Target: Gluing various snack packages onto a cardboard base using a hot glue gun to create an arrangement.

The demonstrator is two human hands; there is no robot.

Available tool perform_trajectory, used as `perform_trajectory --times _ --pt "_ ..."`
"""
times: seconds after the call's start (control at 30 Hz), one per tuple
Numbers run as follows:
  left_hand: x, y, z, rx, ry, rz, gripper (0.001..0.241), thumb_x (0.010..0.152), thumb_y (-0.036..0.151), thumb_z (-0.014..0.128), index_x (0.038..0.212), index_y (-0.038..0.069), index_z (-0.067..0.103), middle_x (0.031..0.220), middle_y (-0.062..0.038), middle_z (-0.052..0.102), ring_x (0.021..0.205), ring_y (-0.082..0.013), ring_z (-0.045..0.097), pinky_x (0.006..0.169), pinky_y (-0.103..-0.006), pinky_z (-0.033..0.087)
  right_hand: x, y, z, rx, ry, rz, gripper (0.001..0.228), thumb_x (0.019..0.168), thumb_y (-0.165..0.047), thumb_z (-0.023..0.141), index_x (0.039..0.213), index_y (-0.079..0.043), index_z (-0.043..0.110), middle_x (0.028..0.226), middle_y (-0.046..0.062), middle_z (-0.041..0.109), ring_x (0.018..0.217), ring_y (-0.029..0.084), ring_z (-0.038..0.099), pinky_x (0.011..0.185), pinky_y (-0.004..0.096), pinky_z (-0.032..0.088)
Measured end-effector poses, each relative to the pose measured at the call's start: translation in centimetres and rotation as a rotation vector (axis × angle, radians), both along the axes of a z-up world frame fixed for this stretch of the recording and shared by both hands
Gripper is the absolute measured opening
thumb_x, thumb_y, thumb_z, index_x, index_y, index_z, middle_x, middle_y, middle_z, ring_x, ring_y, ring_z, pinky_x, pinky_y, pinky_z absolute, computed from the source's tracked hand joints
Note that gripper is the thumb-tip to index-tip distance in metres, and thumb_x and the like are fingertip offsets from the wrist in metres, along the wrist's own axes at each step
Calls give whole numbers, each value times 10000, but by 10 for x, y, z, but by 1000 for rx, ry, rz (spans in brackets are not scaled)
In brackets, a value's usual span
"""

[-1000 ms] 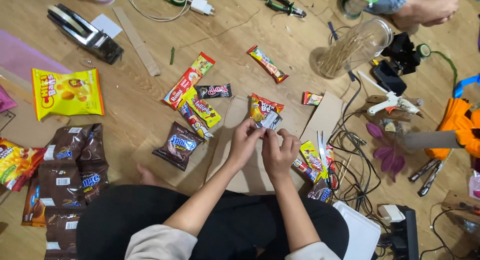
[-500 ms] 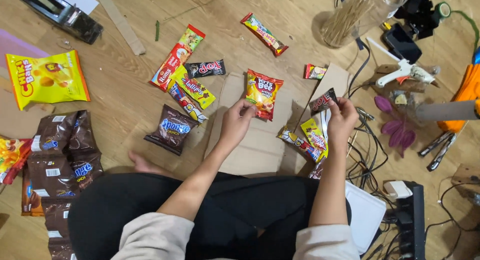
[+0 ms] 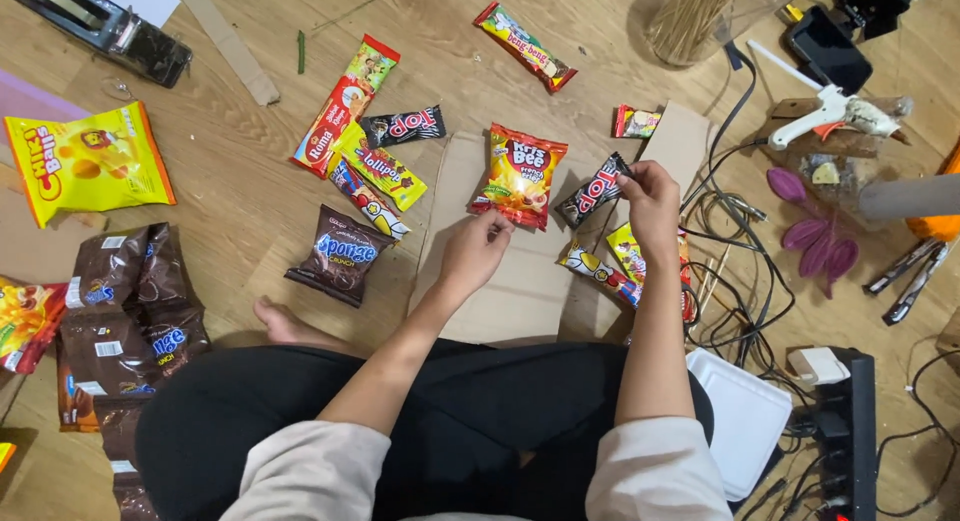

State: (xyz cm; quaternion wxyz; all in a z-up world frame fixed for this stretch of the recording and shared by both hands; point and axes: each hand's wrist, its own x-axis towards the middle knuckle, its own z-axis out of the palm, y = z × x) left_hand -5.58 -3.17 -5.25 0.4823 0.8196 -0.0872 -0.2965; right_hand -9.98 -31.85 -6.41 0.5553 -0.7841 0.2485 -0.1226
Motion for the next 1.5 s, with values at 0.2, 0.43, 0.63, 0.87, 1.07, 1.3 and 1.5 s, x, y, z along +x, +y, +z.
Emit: perform_trajectory --times 0.2,0.43,0.63,0.87,1.07,1.3,1.5 --pt "-4 -1 -31 107 -88 -114 179 922 301 622 1036 218 733 1033 -51 771 1039 -260 727 917 -402 552 14 -12 -47 71 70 38 68 995 -17 674 1063 -22 672 954 113 682 869 185 650 774 287 546" --pt "-3 1 -54 218 -196 -231 203 916 347 593 1036 240 717 1026 -26 765 1043 -256 726 894 -418 570 33 10 -52 138 168 95 74 960 -64 695 1028 -47 671 891 27 662 785 109 609 691 211 507" --pt "-10 -1 -19 251 -267 -333 226 932 284 590 1092 181 712 1001 -62 756 999 -270 731 847 -422 584 45 18 -72 118 219 49 95 906 -69 738 984 -69 683 822 23 683 678 96 643 619 203 534" --pt "-23 -10 -15 229 -440 -508 454 990 187 522 1436 102 540 1186 -187 678 1129 -377 665 943 -480 542 52 8 -98 -191 348 -48 172 821 -211 831 953 -144 743 840 57 745 766 203 736 674 322 573" --pt "-36 -26 -41 462 -599 -649 581 1026 401 516 1540 171 377 1219 -139 586 1121 -341 634 909 -467 514 50 28 -56 -244 422 -148 203 845 -252 806 1019 -184 726 858 51 754 846 240 745 747 368 565" --pt "-41 -32 -65 548 -646 -634 619 1011 488 502 1539 179 409 1166 -101 535 1056 -316 593 819 -455 483 49 23 -46 -112 347 37 306 800 -79 814 1060 -67 652 896 178 703 744 239 715 655 348 597" --pt "-44 -33 -75 531 -680 -566 633 984 482 552 1527 188 416 1143 -79 521 1021 -291 574 809 -452 477 47 35 -32 -169 380 155 314 834 -110 815 1102 -72 654 894 171 676 819 270 694 739 395 560"
